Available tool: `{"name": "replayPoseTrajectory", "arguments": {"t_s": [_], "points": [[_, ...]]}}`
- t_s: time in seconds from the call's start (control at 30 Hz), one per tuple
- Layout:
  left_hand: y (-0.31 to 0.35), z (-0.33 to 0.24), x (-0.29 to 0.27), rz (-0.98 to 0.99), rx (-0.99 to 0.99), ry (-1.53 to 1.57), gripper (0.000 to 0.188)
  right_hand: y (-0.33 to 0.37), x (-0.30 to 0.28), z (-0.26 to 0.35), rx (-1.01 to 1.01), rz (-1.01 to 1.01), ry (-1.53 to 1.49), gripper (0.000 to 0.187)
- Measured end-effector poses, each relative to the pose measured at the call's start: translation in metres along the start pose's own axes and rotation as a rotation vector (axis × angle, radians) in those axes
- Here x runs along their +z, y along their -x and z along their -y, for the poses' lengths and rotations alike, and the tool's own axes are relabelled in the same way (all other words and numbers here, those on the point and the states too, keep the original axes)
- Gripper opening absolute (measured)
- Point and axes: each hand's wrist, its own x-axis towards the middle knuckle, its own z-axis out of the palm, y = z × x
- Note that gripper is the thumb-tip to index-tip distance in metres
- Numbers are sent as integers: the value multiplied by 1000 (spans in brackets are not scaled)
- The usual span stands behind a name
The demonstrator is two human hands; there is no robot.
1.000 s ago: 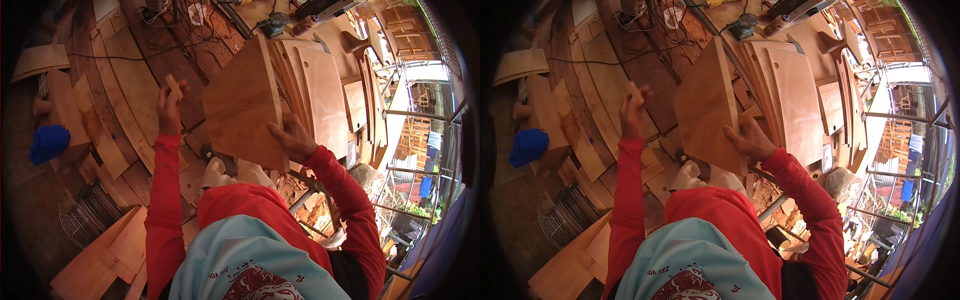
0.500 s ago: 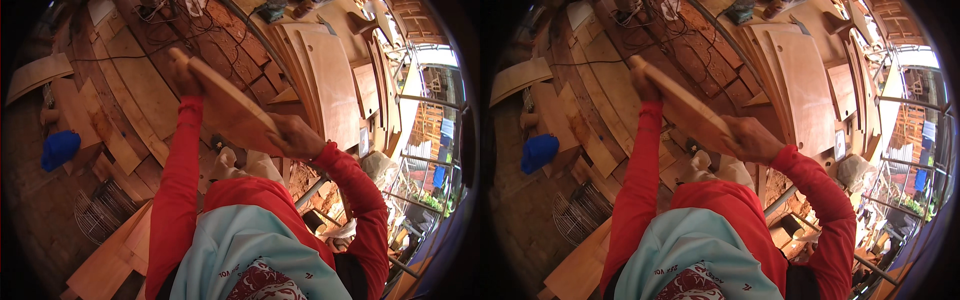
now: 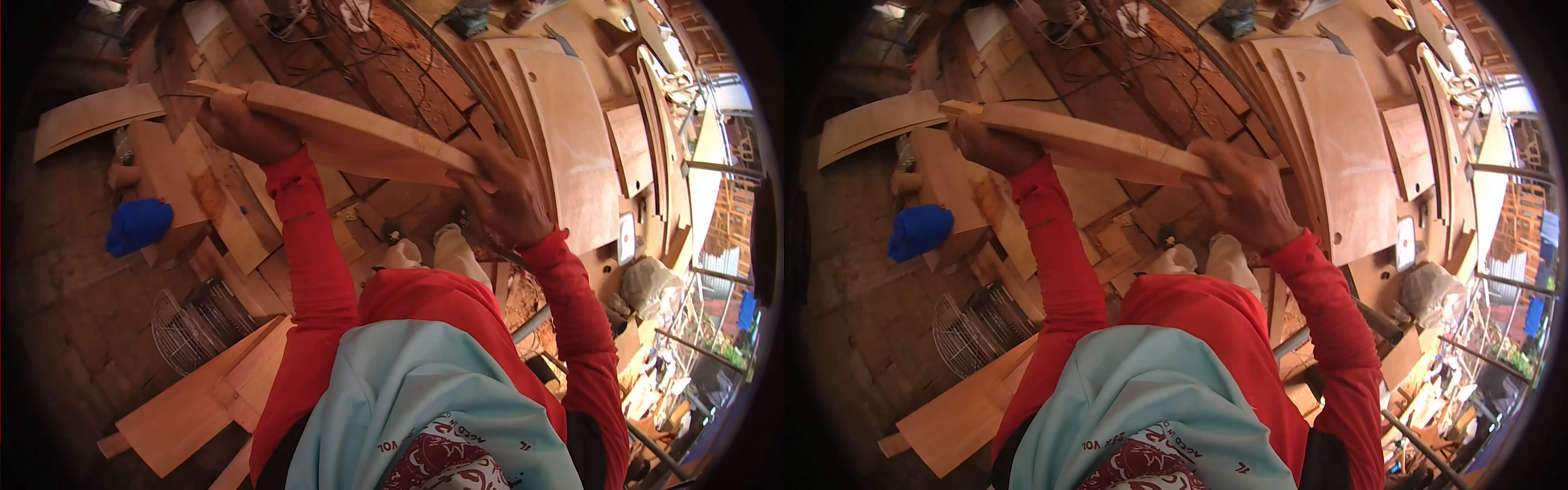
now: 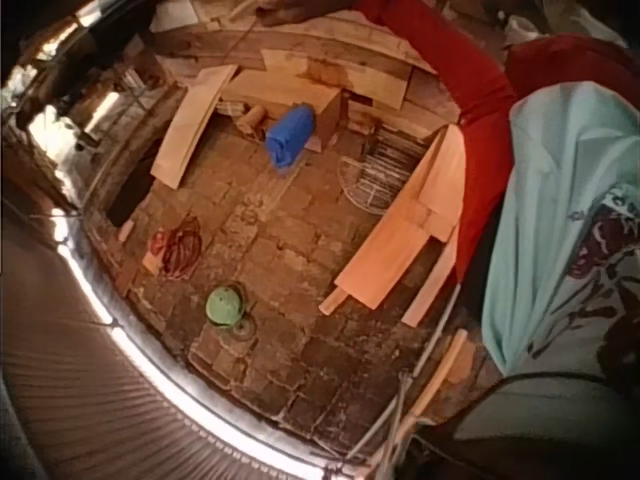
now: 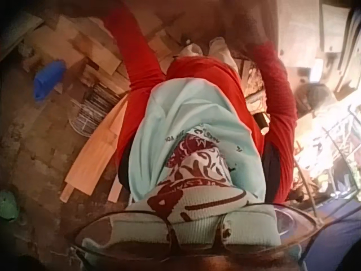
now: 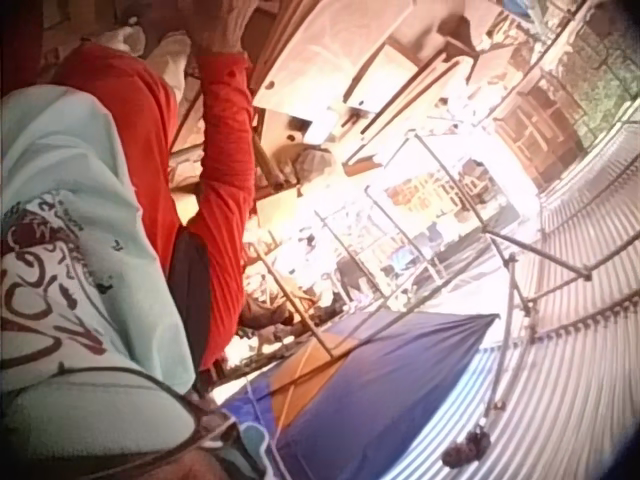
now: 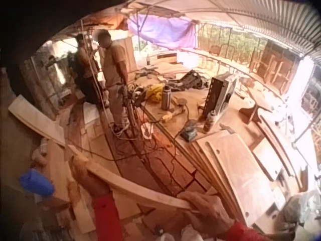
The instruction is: Inspecting, fitting, and assembling wooden panels in a workshop environment.
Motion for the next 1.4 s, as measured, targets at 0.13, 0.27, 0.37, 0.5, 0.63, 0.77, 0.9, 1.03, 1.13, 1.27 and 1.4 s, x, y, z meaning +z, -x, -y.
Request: {"name": "replayPoseTrajectory", "arguments": {"t_s": [0.13, 0.27, 0.37, 0.5, 0.63, 0.77, 0.9, 1.03, 1.13, 1.27, 1.4], "points": [[-33, 3, -8, -70, 27, -38, 38, 31, -6, 31, 179, -302, -200, 20], [-44, -7, 1, -60, 129, -94, 34, 72, 0, 53, 732, -177, -850, 28], [-32, -44, 15, -88, -170, 131, 42, 70, 16, 54, 1121, 47, -1917, 52], [-9, -47, 22, -84, -206, 185, 44, 47, 25, 62, 1165, -17, -2007, 65], [25, -58, 35, -126, -241, 280, 49, -29, 28, 94, 1078, -72, -1958, 74], [54, -75, 24, -82, -453, 415, 47, -35, 41, 77, 1119, -186, -1885, 81], [95, -75, 2, 113, -568, 457, 46, -7, 52, 42, 1273, -322, -1805, 78], [140, -48, -24, 181, -510, 482, 46, -3, 58, 29, 1543, -363, -1744, 49], [155, -35, -68, 317, -446, 401, 42, 30, 76, 49, 597, -151, -1034, 39], [167, -25, -132, 300, -850, 448, 39, 27, 81, 23, 1599, -218, -1463, 48], [185, 31, -178, 338, -1119, 207, 34, 25, 79, 19, 1506, -38, -1134, 46]]}}
